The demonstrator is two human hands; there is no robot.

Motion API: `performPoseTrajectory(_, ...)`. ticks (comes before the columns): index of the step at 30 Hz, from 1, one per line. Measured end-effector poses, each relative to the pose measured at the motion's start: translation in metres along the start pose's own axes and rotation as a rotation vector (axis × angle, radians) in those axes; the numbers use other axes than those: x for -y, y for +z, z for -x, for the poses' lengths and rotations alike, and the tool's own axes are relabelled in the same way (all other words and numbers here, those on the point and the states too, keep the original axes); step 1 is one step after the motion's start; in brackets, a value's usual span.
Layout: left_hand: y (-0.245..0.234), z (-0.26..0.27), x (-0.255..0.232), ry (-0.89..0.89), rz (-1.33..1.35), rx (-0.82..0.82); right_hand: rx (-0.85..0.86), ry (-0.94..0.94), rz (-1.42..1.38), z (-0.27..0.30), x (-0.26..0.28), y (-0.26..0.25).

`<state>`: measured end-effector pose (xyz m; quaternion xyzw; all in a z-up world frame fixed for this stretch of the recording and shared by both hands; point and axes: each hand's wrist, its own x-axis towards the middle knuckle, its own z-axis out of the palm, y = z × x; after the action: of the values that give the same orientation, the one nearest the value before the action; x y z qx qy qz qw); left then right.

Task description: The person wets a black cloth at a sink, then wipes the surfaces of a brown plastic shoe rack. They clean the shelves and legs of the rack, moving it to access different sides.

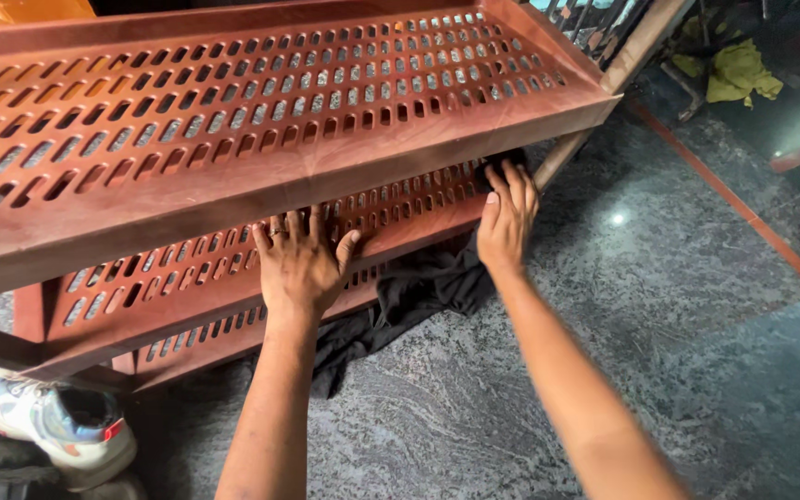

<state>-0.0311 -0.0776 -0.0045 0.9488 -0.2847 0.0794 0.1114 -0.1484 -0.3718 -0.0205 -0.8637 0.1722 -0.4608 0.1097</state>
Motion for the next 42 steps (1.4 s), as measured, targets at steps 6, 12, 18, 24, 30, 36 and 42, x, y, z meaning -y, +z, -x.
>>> performPoseTrajectory(6, 0.004, -0.008, 0.003, 0.039, -0.098, 0.016, -0.325, 0.529, -0.355, 0.042, 0.118, 0.076)
performPoseTrajectory(12, -0.007, 0.000, -0.001, 0.037, -0.060, -0.004, -0.169, 0.583, -0.662, 0.088, 0.188, 0.075)
performPoseTrajectory(18, -0.009, -0.001, 0.000, 0.044, -0.057, -0.037, -0.407, 0.716, -0.574, 0.034, 0.023, 0.081)
performPoseTrajectory(24, -0.007, -0.002, -0.004, 0.053, -0.057, -0.128, -0.287, 0.599, -0.410, 0.053, 0.059, 0.074)
performPoseTrajectory(30, -0.003, -0.001, -0.003, 0.002, -0.081, -0.001, 0.390, 0.101, -0.001, 0.064, 0.155, 0.032)
performPoseTrajectory(36, -0.001, -0.004, 0.000, 0.035, -0.068, -0.046, 0.764, -0.190, 0.050, -0.042, 0.079, 0.022)
performPoseTrajectory(42, -0.006, -0.003, -0.006, 0.004, -0.064, -0.031, 0.744, -0.004, 0.275, -0.097, 0.006, 0.073)
